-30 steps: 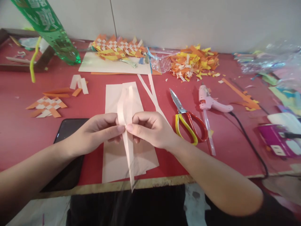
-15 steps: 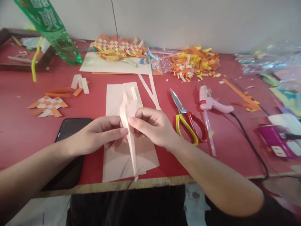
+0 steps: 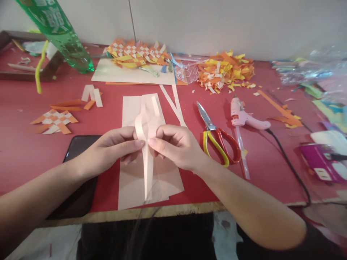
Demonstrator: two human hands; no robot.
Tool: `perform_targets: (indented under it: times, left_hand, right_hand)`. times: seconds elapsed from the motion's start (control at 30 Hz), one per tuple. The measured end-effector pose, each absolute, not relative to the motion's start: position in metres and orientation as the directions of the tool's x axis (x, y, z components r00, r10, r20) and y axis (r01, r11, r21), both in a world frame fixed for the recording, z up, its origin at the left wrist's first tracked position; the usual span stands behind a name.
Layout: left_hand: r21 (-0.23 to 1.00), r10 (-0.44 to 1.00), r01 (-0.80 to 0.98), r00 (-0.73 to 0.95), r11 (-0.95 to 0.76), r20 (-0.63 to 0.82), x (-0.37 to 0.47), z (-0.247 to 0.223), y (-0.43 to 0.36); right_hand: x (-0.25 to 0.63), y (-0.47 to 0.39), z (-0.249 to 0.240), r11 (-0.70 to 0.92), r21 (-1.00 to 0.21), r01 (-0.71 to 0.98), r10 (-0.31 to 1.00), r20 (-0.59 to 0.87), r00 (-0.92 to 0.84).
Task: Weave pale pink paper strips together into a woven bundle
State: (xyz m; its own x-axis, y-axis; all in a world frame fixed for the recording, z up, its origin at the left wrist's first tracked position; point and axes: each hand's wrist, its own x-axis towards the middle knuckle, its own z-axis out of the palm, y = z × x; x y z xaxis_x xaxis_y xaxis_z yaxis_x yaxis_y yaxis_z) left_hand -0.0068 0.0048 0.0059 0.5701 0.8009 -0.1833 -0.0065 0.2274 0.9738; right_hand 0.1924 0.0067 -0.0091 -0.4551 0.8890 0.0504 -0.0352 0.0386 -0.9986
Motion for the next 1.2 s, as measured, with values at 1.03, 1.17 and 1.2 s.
perform_targets:
  times: [1.03,1.17,1.2]
  left_hand:
    - [0.966,0.746,-0.067,0.649,0.249,-0.147,-0.0054,0.0091,0.0034]
    - [0.97,0.711,-0.022,0.684,0.244,-0.163,-0.008,0.007,0.0024]
    - [0.97,0.702,-0.008,0.691,0.242,-0.169,-0.0086,0.0064,0.0022]
  right_hand:
    - [0.1938,0.0056,-0.0082,0.034,-0.997,-0.066,0.847,0.064,-0.527]
    - [0.1952,0.0048,-0.0091,-0.076,-0.993,-0.09,0.806,-0.008,-0.592]
    - [0.195,0.0046,-0.0091,-0.097,-0.99,-0.1,0.805,-0.019,-0.593]
